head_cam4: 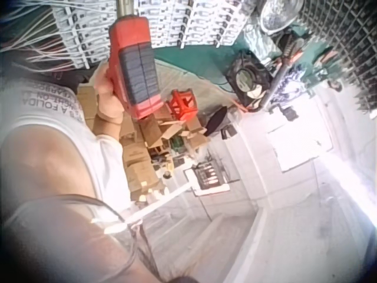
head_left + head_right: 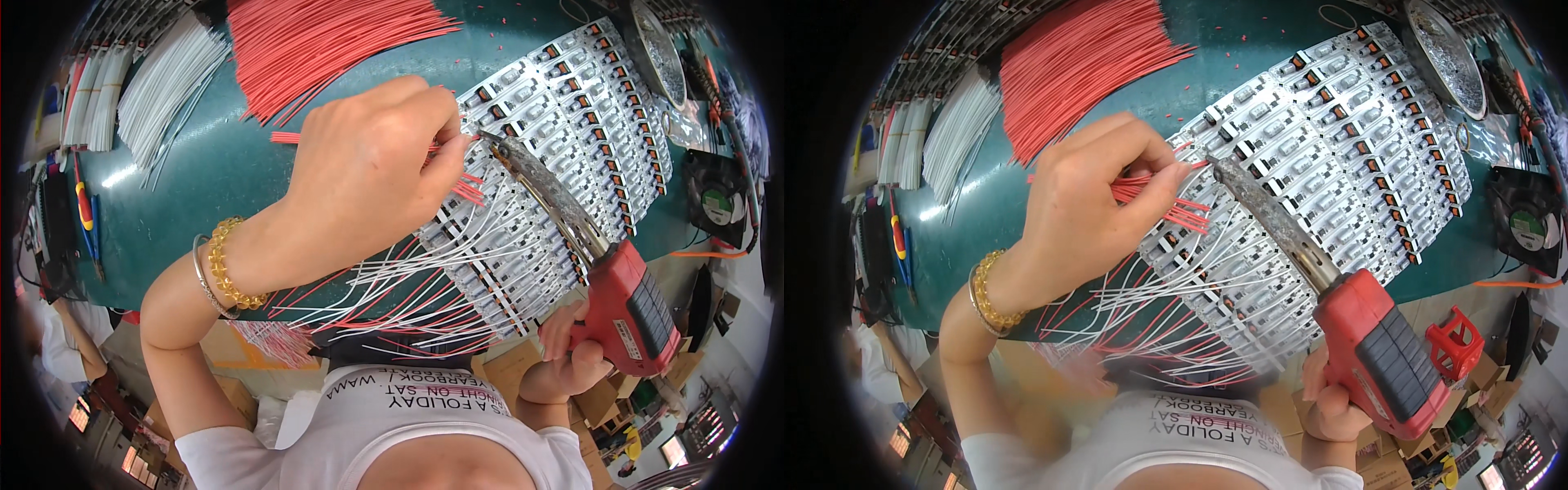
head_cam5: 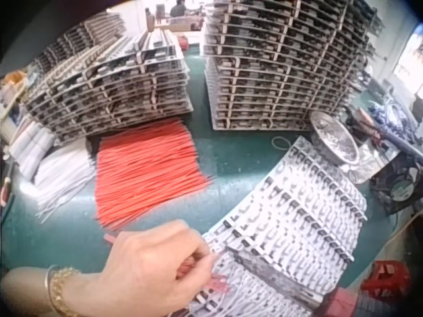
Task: The person uses a soldering iron to attach red and white wires to a grid of electronic components on a workbench. They repeatedly pick up wires, position them against the component terminals, and apply the soldering iron to secure the connections.
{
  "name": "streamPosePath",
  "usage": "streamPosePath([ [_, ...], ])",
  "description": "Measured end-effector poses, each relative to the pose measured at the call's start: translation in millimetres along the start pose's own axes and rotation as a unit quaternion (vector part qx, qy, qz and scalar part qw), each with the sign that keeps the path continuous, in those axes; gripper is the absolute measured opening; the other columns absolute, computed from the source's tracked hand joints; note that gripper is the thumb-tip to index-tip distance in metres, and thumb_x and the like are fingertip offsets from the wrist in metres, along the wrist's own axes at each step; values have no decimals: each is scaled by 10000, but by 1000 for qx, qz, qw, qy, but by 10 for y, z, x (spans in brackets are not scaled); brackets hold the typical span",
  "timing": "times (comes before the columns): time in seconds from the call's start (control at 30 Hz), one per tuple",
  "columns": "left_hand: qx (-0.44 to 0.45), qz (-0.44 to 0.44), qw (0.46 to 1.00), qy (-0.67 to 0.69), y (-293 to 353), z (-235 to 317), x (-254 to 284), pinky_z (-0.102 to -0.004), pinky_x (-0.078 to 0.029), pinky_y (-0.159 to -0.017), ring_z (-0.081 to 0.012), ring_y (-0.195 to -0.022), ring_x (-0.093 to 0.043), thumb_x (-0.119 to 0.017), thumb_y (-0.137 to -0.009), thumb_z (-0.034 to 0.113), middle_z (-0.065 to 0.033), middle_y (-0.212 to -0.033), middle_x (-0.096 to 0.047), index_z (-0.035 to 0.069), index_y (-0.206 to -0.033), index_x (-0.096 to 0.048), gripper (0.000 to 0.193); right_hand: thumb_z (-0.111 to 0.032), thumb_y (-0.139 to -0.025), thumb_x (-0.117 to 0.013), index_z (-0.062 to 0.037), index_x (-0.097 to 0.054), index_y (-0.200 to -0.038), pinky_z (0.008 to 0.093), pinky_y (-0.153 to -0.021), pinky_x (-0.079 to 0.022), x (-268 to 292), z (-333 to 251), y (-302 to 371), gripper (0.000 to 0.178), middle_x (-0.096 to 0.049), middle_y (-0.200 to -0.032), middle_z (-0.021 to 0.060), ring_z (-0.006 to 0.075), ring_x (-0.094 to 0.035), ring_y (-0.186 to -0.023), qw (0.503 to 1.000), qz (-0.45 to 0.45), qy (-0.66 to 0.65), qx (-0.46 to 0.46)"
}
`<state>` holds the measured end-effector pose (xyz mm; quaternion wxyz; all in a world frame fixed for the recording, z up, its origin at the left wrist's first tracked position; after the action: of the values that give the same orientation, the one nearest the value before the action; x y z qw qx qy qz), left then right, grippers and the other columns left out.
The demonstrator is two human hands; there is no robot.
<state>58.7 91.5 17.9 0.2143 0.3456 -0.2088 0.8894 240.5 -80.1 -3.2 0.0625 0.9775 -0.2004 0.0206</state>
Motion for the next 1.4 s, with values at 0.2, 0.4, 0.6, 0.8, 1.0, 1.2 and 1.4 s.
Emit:
streamPosePath([
  [0.2,-5,9,1000,6,2,3,7,-269,-446,-520,-189,-567,-569,-665,-740,19,-85,-671,-567,-17,-716,-571,103,-549,-798,-617,98,-438,-1112,233,-379,-341,55,-10,53,741,-444,-461,-10,102,-408,-350,1000,5,-24,12],
  [0.4,5,0,1000,1,11,13,15,-264,-457,-545,-177,-601,-576,-681,-743,29,-77,-690,-576,-14,-745,-591,100,-559,-805,-599,125,-401,-1192,231,-385,-357,60,12,61,811,-442,-455,-13,98,-414,-353,1000,0,-20,15],
  [0.6,-9,-38,999,33,-21,11,7,-252,-449,-543,-156,-626,-574,-687,-747,18,-79,-732,-583,-9,-798,-632,80,-560,-812,-585,124,-395,-1198,230,-388,-366,95,24,77,808,-440,-449,-10,96,-414,-352,999,-1,-35,14],
  [0.8,-36,2,999,23,28,134,2,-247,-447,-518,-149,-587,-566,-684,-734,-9,-72,-709,-563,-10,-763,-624,66,-555,-818,-580,121,-381,-1209,230,-387,-363,154,58,122,806,-442,-448,-5,100,-412,-353,998,13,-52,14],
  [1.0,-41,16,999,-27,55,210,-64,-257,-444,-494,-166,-563,-567,-671,-714,-35,-72,-686,-549,-11,-714,-592,83,-550,-812,-593,103,-420,-1144,230,-388,-361,137,85,148,752,-457,-467,4,101,-407,-355,998,15,-58,-12],
  [1.2,-56,23,998,-33,61,220,-60,-269,-429,-483,-180,-552,-558,-674,-705,-33,-74,-677,-544,-8,-697,-581,96,-523,-806,-622,84,-461,-1083,240,-392,-366,226,177,188,687,-459,-476,16,108,-411,-365,999,19,-26,-16],
  [1.4,-67,39,997,-27,76,231,-42,-279,-409,-470,-187,-535,-547,-682,-703,-26,-74,-660,-531,0,-684,-573,113,-527,-804,-625,94,-444,-1135,243,-386,-355,177,16,184,727,-457,-470,13,106,-412,-365,999,21,-36,23],
])
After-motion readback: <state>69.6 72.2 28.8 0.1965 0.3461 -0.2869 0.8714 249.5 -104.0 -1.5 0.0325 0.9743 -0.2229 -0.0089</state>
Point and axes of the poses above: each hand's wrist, its own y-axis away from the middle knuckle, its own x-axis out of the back of the hand, z = x × y, the point moved 10 cm from there along -y, towards the middle knuckle
